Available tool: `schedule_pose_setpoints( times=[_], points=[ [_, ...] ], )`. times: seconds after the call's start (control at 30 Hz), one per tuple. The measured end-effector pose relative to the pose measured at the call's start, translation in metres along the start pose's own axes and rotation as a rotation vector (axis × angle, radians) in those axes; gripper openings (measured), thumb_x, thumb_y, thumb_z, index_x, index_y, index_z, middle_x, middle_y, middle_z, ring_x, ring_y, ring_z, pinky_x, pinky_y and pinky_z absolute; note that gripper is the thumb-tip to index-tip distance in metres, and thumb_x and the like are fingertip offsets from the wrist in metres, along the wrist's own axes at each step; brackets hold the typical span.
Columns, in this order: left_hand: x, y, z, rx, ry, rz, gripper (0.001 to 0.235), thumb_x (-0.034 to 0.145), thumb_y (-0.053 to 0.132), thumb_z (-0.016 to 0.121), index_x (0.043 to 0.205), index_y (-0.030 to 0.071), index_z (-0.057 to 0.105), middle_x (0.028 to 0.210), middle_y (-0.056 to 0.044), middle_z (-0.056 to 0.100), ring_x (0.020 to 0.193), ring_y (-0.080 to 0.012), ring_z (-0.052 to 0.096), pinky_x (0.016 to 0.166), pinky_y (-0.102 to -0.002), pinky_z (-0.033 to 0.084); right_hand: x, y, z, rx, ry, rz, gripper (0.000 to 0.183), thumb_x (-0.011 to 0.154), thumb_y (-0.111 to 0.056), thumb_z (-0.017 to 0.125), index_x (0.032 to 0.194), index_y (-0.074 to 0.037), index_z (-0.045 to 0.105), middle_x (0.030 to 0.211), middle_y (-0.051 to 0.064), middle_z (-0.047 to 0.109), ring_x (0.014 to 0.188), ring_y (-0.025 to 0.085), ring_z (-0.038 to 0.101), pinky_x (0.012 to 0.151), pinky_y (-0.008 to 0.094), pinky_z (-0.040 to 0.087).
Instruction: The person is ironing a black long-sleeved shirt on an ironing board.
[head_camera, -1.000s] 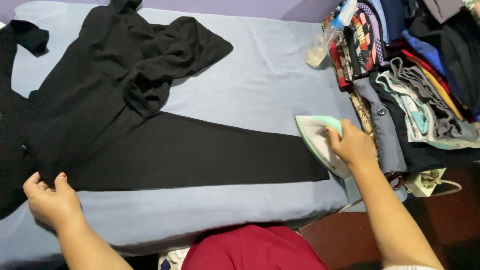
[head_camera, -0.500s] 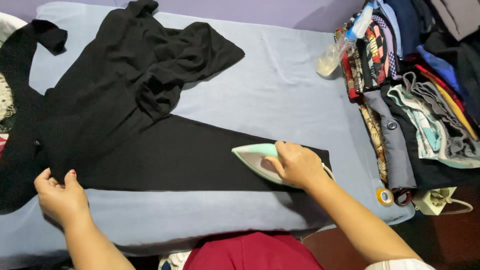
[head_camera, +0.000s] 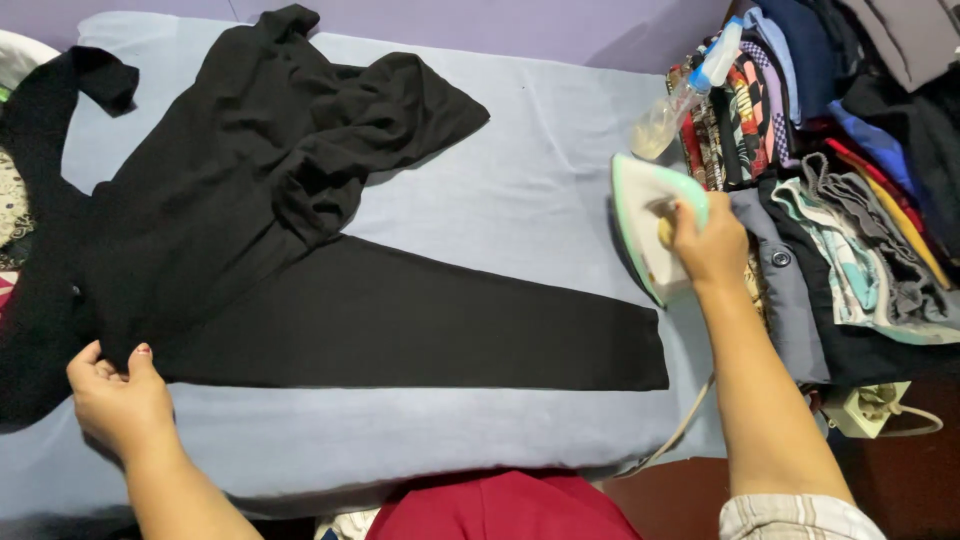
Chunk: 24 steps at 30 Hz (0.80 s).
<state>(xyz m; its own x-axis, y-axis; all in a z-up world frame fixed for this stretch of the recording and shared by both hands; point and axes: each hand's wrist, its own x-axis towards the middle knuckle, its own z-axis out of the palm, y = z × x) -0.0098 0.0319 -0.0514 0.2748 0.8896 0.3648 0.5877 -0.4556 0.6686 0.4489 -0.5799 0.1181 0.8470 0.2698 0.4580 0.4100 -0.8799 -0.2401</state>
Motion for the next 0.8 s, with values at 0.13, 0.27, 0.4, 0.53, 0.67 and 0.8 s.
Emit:
schedule_pose_setpoints(
  times=[0.13,0.27,0.4,0.53,0.67,0.8],
  points=[
    [0.001,-0.012,0.001,-0.073,-0.008,-0.055,0.039,0.100,0.013,0.084,0.130,-0.004,0.065,0.108,-0.013,0.073,0.090,-0.0209,0.069,0.084,-0.037,0.055,-0.011,0.025,0.019,0.686,0.281,0.299,0.044,0.112,-0.037,0.057,0.127,0.003,0.049,0.101,0.025,0.063,0.076,0.038,0.063,0.073,0.051,0.050],
    [0.010,-0.010,-0.007,-0.175,-0.052,-0.148,0.037,0.100,0.013,0.082,0.128,-0.004,0.066,0.100,-0.006,0.067,0.082,-0.0171,0.061,0.076,-0.034,0.051,-0.055,0.070,0.052,0.660,0.455,0.175,0.047,0.118,-0.034,0.049,0.143,0.005,0.045,0.123,0.022,0.058,0.102,0.028,0.059,0.092,0.042,0.052],
    [0.027,-0.058,-0.004,-0.638,-0.366,-0.588,0.027,0.105,0.022,0.078,0.109,0.000,0.063,0.090,-0.001,0.063,0.082,-0.0153,0.058,0.074,-0.034,0.050,-0.112,0.084,0.049,0.578,0.530,0.165,0.050,0.123,-0.029,0.044,0.157,0.006,0.034,0.149,0.026,0.052,0.136,0.029,0.055,0.119,0.039,0.043],
    [0.027,0.014,-0.033,-1.187,-0.425,-0.638,0.019,0.110,0.021,0.071,0.121,0.010,0.060,0.126,-0.001,0.069,0.115,-0.0198,0.062,0.088,-0.040,0.047,-0.149,0.073,0.028,0.815,0.368,0.317,0.048,0.115,-0.021,0.045,0.154,0.005,0.035,0.148,0.020,0.050,0.133,0.027,0.054,0.116,0.040,0.044],
    [0.028,0.080,-0.047,-1.467,-0.383,-0.611,0.043,0.106,0.028,0.065,0.144,0.007,0.063,0.149,-0.007,0.066,0.138,-0.0279,0.060,0.117,-0.047,0.047,-0.181,-0.006,-0.018,0.763,0.288,0.308,0.056,0.099,-0.007,0.051,0.152,0.002,0.033,0.150,0.018,0.043,0.125,0.030,0.051,0.109,0.041,0.044],
    [0.043,0.093,-0.054,-1.479,-0.328,-0.478,0.060,0.101,0.039,0.066,0.151,0.007,0.056,0.156,-0.011,0.059,0.146,-0.0327,0.057,0.125,-0.053,0.046,-0.202,-0.071,-0.050,0.382,-0.191,-0.178,0.056,0.074,-0.004,0.068,0.128,-0.001,0.057,0.137,0.019,0.058,0.131,0.038,0.053,0.113,0.049,0.037]
  ],
)
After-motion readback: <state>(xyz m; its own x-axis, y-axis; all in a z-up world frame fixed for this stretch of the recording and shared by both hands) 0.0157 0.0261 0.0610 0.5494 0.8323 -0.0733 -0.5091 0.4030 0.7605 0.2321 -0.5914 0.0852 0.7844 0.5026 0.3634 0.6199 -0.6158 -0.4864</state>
